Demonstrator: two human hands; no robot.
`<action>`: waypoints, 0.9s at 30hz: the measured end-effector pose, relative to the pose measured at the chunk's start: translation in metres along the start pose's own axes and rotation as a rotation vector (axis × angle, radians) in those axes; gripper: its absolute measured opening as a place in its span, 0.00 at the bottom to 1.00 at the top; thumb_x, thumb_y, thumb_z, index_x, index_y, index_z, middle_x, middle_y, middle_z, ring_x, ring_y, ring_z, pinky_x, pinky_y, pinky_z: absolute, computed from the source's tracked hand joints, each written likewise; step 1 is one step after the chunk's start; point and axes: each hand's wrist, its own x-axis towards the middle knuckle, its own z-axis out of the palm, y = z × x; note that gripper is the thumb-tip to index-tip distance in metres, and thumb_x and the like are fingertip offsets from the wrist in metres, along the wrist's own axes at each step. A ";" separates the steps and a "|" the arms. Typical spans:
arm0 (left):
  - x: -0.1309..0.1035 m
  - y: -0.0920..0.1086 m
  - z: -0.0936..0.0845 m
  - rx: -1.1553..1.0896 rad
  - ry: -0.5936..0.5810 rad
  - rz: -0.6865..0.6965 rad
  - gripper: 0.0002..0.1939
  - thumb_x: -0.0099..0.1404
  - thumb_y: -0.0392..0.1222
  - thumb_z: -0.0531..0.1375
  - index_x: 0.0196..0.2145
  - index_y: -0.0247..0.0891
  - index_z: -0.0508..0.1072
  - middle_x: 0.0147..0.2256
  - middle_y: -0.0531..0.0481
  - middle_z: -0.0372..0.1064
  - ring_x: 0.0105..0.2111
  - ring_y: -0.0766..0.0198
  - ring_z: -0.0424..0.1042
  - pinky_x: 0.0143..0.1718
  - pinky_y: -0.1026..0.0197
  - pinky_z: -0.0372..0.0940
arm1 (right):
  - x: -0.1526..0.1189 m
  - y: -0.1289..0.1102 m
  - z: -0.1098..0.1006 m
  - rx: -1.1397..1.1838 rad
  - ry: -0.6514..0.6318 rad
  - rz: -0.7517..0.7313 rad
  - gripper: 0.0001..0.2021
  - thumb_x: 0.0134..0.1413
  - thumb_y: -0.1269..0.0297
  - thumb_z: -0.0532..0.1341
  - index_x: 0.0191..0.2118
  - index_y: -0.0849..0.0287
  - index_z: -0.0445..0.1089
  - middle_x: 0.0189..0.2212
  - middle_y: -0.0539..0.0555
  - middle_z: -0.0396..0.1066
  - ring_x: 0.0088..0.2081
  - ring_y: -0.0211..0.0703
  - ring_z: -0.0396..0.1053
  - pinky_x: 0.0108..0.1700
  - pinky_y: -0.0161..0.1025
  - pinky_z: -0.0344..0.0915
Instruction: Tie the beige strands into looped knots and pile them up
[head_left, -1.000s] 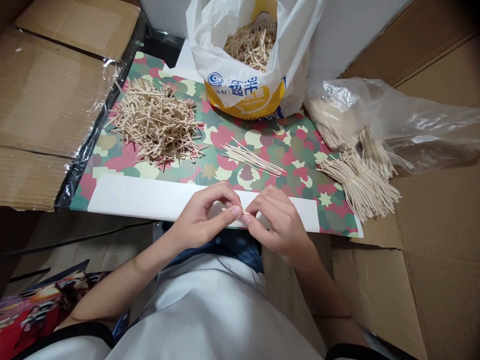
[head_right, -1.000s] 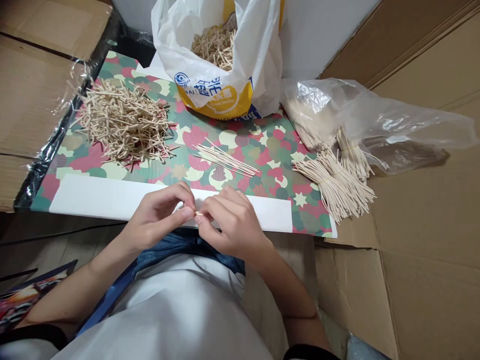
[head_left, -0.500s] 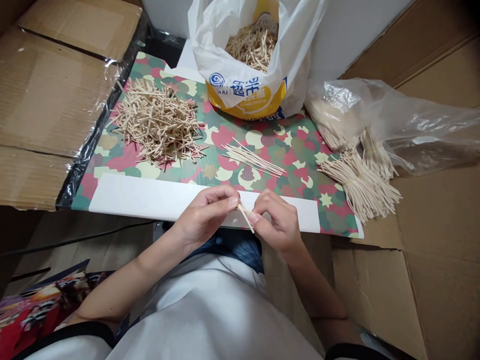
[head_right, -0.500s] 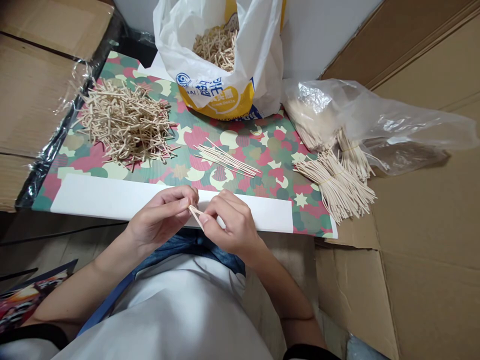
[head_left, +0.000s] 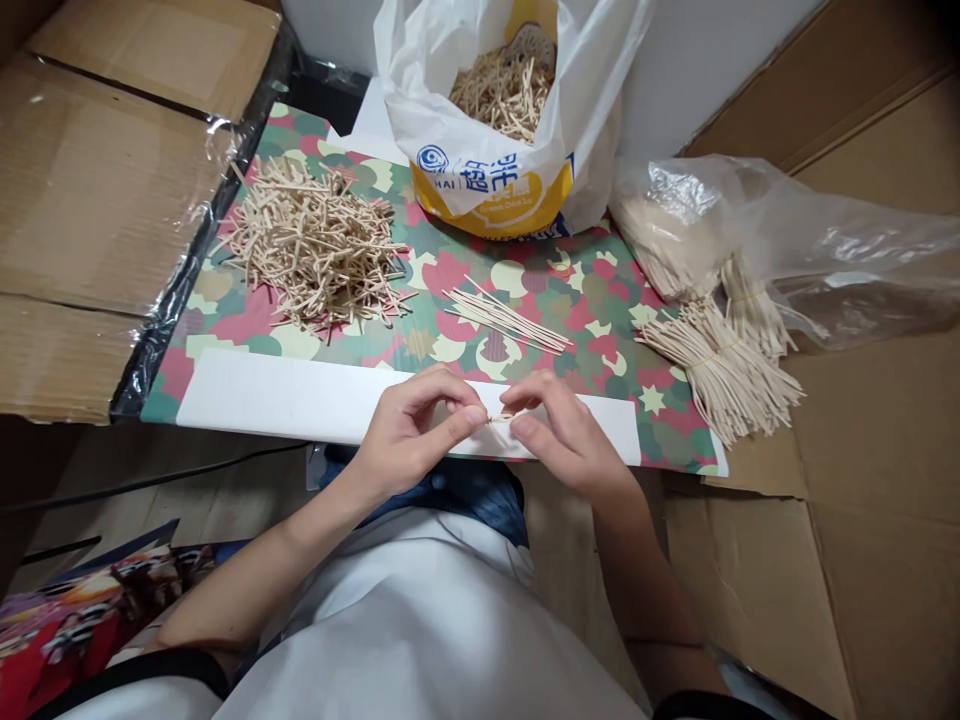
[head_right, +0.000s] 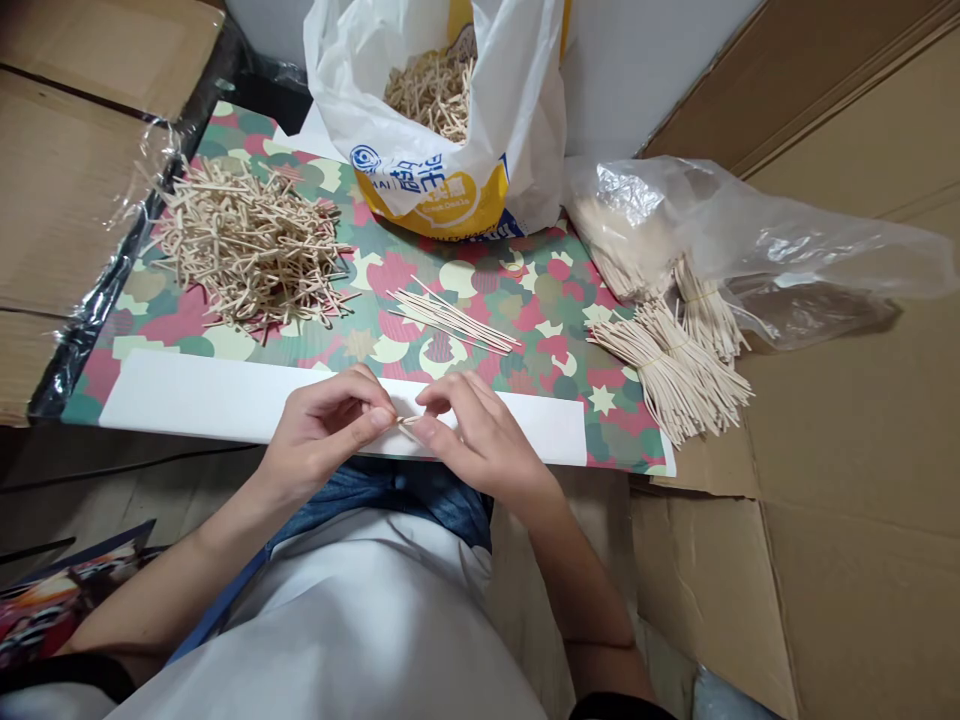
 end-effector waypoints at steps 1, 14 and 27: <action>-0.001 -0.001 0.000 0.018 0.002 0.004 0.03 0.58 0.37 0.62 0.28 0.35 0.73 0.25 0.52 0.64 0.27 0.68 0.61 0.30 0.64 0.56 | 0.001 -0.003 -0.001 -0.052 -0.015 0.001 0.04 0.59 0.65 0.53 0.39 0.57 0.62 0.35 0.52 0.67 0.38 0.42 0.63 0.40 0.39 0.60; -0.005 -0.002 0.001 0.141 0.009 0.055 0.03 0.60 0.37 0.61 0.30 0.36 0.73 0.25 0.51 0.66 0.28 0.66 0.62 0.31 0.62 0.58 | 0.005 -0.023 0.011 -0.371 -0.084 0.005 0.07 0.58 0.73 0.47 0.32 0.59 0.58 0.29 0.53 0.64 0.33 0.44 0.58 0.35 0.41 0.54; -0.003 0.000 -0.003 0.120 -0.022 0.068 0.02 0.60 0.37 0.61 0.30 0.37 0.72 0.27 0.51 0.65 0.28 0.67 0.62 0.32 0.63 0.58 | 0.009 -0.024 -0.002 -0.079 -0.212 0.137 0.09 0.64 0.62 0.47 0.34 0.56 0.60 0.30 0.49 0.62 0.35 0.40 0.60 0.40 0.38 0.57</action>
